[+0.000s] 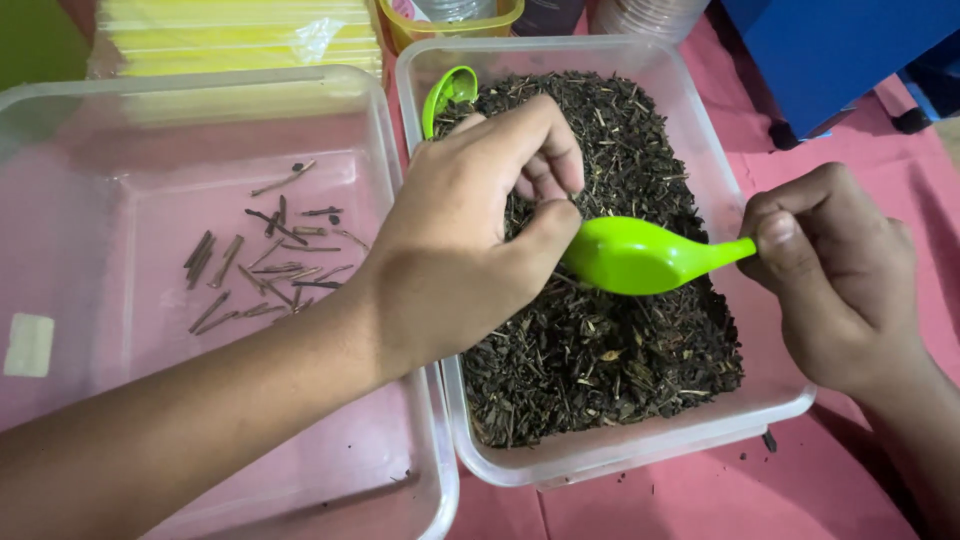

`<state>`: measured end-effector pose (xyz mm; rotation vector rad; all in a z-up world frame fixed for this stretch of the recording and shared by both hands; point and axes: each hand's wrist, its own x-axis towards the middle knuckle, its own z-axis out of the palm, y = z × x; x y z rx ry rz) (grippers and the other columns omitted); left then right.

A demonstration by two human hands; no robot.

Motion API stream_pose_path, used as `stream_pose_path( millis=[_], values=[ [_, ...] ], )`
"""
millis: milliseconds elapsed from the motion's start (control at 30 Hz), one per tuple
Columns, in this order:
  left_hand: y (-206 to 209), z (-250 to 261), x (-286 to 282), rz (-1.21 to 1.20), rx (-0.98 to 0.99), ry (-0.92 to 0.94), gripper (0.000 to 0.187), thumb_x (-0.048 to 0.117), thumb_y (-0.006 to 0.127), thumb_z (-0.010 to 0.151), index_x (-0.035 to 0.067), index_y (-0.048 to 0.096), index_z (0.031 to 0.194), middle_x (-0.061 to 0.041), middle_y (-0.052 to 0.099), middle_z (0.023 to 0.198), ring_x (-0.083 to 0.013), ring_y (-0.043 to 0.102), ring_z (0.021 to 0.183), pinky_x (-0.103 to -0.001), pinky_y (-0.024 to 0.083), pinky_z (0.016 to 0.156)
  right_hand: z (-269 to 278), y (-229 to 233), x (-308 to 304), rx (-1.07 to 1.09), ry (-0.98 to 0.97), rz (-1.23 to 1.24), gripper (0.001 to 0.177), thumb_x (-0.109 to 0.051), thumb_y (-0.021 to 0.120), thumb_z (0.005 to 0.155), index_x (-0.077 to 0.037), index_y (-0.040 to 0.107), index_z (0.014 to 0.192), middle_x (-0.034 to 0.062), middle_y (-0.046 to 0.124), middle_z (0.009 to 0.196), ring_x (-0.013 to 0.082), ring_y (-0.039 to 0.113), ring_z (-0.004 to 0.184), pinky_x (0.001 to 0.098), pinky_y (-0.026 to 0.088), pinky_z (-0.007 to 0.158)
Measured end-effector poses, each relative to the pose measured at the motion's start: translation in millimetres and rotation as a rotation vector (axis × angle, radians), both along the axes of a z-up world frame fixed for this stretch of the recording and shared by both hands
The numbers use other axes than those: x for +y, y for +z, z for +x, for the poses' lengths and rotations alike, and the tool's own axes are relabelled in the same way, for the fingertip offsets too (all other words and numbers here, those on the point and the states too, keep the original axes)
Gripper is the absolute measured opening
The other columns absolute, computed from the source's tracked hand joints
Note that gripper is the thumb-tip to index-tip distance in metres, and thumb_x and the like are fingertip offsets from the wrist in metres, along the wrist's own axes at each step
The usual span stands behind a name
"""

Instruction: Sorting through dried tea leaves to remove stems and twigs using a spoon and fingers

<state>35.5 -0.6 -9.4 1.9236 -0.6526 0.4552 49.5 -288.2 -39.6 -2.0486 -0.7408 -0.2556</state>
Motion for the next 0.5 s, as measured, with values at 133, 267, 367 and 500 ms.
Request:
stream_pose_path(
  millis=[133, 267, 367, 500],
  values=[
    [2.4, -2.8, 0.3, 0.044, -0.043, 0.016, 0.005, 0.009, 0.052, 0.084, 0.013, 0.052, 0.088, 0.002, 0.063, 0.081, -0.0140, 0.055, 0.077, -0.033, 0.040, 0.079, -2.4, 6.5, -2.7, -0.091, -0.050, -0.219, 0.011, -0.004, 0.052, 0.108, 0.001, 0.056, 0.099, 0.0061, 0.062, 0.084, 0.0113, 0.045, 0.060, 0.0244, 0.034, 0.059],
    [3.0, -3.8, 0.6, 0.014, -0.058, 0.069, 0.006, 0.005, 0.051, 0.087, 0.011, 0.050, 0.088, -0.001, 0.059, 0.086, -0.0170, 0.052, 0.084, -0.034, 0.040, 0.083, -6.1, 6.7, -0.5, -0.118, -0.144, -0.166, 0.011, 0.001, 0.053, 0.112, 0.007, 0.055, 0.103, 0.0128, 0.062, 0.086, 0.0171, 0.054, 0.072, 0.0278, 0.043, 0.070],
    [1.6, -2.8, 0.9, 0.056, -0.086, 0.111, 0.006, 0.006, 0.054, 0.087, 0.011, 0.051, 0.088, -0.003, 0.056, 0.089, -0.0208, 0.050, 0.090, -0.036, 0.039, 0.085, -8.3, 5.7, 1.0, -0.148, -0.267, -0.161, 0.017, 0.002, 0.048, 0.118, 0.004, 0.053, 0.102, 0.0104, 0.056, 0.081, 0.0158, 0.046, 0.067, 0.0295, 0.035, 0.067],
    [-2.2, -1.9, -0.3, 0.229, -0.004, 0.178, 0.009, 0.019, 0.064, 0.085, 0.015, 0.057, 0.086, -0.005, 0.048, 0.100, -0.0286, 0.046, 0.109, -0.044, 0.037, 0.097, -7.7, 6.0, 7.1, -0.144, -0.366, -0.131, 0.018, 0.004, 0.049, 0.120, 0.004, 0.052, 0.102, 0.0107, 0.057, 0.084, 0.0163, 0.050, 0.073, 0.0305, 0.040, 0.071]
  ],
)
